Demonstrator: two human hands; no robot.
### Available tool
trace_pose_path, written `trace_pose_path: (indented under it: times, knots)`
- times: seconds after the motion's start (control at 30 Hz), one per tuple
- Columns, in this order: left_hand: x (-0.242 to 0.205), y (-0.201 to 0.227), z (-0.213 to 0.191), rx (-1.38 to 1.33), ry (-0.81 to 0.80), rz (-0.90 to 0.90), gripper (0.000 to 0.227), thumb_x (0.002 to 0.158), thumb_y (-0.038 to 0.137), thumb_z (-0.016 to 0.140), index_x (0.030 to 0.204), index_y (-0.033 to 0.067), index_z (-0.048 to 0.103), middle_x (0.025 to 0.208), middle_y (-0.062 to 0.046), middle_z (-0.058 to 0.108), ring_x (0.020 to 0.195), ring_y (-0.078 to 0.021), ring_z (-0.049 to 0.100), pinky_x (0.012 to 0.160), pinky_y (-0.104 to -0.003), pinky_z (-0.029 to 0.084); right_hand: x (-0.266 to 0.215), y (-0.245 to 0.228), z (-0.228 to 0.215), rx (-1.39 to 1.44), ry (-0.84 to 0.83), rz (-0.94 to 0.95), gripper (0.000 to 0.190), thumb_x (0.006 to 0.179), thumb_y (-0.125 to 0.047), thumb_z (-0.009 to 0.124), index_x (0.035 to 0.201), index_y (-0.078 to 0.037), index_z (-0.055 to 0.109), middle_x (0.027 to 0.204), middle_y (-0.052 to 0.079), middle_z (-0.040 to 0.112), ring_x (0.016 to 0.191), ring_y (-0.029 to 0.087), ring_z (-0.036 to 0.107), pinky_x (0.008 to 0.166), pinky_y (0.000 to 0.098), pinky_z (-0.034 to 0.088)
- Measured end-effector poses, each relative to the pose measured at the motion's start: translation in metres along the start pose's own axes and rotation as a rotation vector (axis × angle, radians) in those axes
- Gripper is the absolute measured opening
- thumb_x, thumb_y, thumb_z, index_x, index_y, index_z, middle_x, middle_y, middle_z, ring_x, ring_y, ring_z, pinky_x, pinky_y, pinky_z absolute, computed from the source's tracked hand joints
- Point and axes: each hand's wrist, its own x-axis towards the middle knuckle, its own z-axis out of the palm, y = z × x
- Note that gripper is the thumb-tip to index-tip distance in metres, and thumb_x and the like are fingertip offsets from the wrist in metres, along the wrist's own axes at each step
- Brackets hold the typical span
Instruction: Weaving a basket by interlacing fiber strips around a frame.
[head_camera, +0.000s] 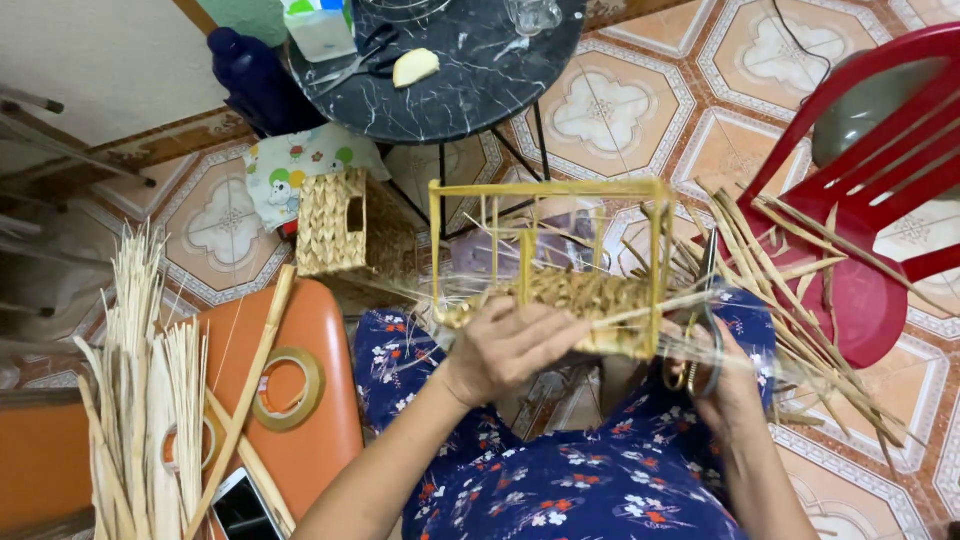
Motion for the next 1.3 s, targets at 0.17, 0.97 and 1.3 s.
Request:
trace_pose_path:
  times: [0.17, 0.97, 1.3]
  knots:
    - [-0.015, 0.042, -0.006, -0.121, -0.057, 0.037, 0.029, 0.106, 0.028, 0.066, 0.134, 0.0203, 0.068, 0.122, 0.004, 0.073, 0.111, -0.0076, 0.067, 0.085, -0.025, 0.048, -0.004, 0.024, -0.034, 0.061, 0.096, 0.069, 0.034, 0.102, -0.014, 0.06, 0.134, -0.006, 0.056, 0.095, 0.012, 0.072, 0.067, 0.014, 0.065, 0.059, 0.0249, 0.055]
    - [-0.175, 0.029, 0.072, -0.076, -0.561, -0.244, 0.039, 0.087, 0.008, 0.066, 0.125, 0.0144, 0.069, 0.128, -0.006, 0.067, 0.116, -0.0226, 0.061, 0.101, -0.045, 0.047, 0.077, 0.06, -0.005, -0.539, 0.002, 0.089, 0.058, 0.091, -0.011, 0.071, 0.146, -0.007, 0.052, 0.1, 0.016, 0.068, 0.074, 0.019, 0.065, 0.062, 0.0304, 0.054]
    - [-0.136, 0.042, 0.025, -0.62, -0.809, -1.38, 0.044, 0.092, 0.039, 0.065, 0.128, 0.0131, 0.065, 0.123, -0.011, 0.071, 0.112, -0.0271, 0.068, 0.099, -0.046, 0.054, -0.012, -0.039, -0.002, -0.524, 0.12, 0.117, 0.057, 0.092, -0.015, 0.068, 0.145, -0.008, 0.05, 0.104, 0.016, 0.075, 0.064, 0.015, 0.063, 0.051, 0.028, 0.049]
